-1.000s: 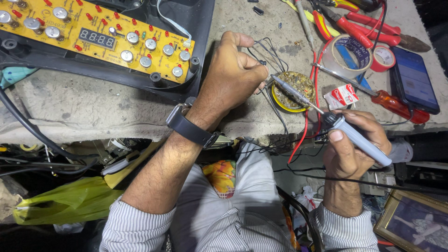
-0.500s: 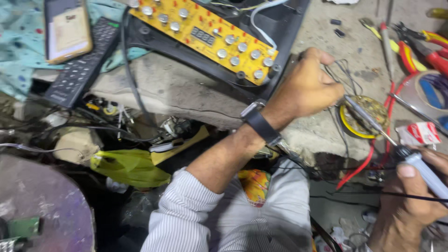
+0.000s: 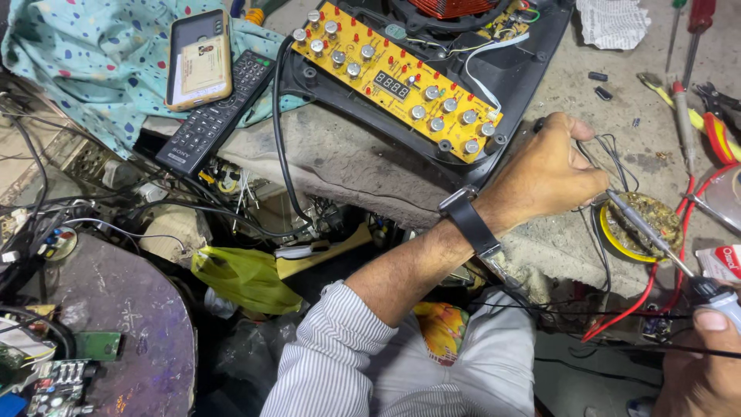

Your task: The person sits at a cluttered repair bench and solders wires onto a small electronic component, twisting wire ends by hand and applying a soldering iron. They hold the component in one hand while soldering with the other, then continue manipulating the wired component on their lap.

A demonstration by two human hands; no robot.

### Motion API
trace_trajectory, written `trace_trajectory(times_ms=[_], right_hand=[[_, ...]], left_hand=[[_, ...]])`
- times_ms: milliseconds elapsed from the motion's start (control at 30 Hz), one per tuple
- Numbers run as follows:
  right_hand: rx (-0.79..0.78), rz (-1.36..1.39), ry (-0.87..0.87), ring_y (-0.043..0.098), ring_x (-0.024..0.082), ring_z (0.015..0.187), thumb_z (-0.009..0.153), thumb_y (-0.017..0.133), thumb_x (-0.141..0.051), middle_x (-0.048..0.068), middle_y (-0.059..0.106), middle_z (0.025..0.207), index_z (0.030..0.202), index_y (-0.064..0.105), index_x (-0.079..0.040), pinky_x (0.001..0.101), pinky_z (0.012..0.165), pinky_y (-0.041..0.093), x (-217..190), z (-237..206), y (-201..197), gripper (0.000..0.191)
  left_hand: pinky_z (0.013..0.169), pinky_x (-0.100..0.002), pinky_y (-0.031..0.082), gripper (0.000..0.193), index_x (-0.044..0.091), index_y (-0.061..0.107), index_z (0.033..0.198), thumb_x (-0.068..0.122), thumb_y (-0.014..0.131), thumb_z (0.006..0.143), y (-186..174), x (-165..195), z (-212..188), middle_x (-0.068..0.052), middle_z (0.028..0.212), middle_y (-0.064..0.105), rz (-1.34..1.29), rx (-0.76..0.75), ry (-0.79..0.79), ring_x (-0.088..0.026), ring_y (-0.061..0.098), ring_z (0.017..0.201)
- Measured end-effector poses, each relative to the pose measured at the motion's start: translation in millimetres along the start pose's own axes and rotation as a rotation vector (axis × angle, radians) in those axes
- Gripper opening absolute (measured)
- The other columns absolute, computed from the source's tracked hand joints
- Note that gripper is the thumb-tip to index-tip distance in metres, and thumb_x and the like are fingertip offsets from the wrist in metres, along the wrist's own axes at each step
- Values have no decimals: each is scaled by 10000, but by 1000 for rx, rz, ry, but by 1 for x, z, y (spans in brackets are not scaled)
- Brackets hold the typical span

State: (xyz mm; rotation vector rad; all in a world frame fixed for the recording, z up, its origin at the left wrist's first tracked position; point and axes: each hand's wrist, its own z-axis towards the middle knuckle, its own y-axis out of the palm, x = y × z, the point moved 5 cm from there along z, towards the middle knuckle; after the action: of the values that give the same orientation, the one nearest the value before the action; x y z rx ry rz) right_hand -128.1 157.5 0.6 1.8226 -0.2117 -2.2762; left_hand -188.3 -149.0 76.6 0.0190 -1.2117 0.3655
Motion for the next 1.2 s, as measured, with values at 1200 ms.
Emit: trace_trajectory(times_ms=[1200], right_hand=[[-40,-199,-570,701,236,1034,935,804,-69,165,694,1115,1159,666,35,327,980,562,-52,-2,23,283]], left_hand=[[558,-253,585,543,-85,382,1258,23,695,829,9,11,-8,-113,762,721,-365,-186,-138,-113,701,622]])
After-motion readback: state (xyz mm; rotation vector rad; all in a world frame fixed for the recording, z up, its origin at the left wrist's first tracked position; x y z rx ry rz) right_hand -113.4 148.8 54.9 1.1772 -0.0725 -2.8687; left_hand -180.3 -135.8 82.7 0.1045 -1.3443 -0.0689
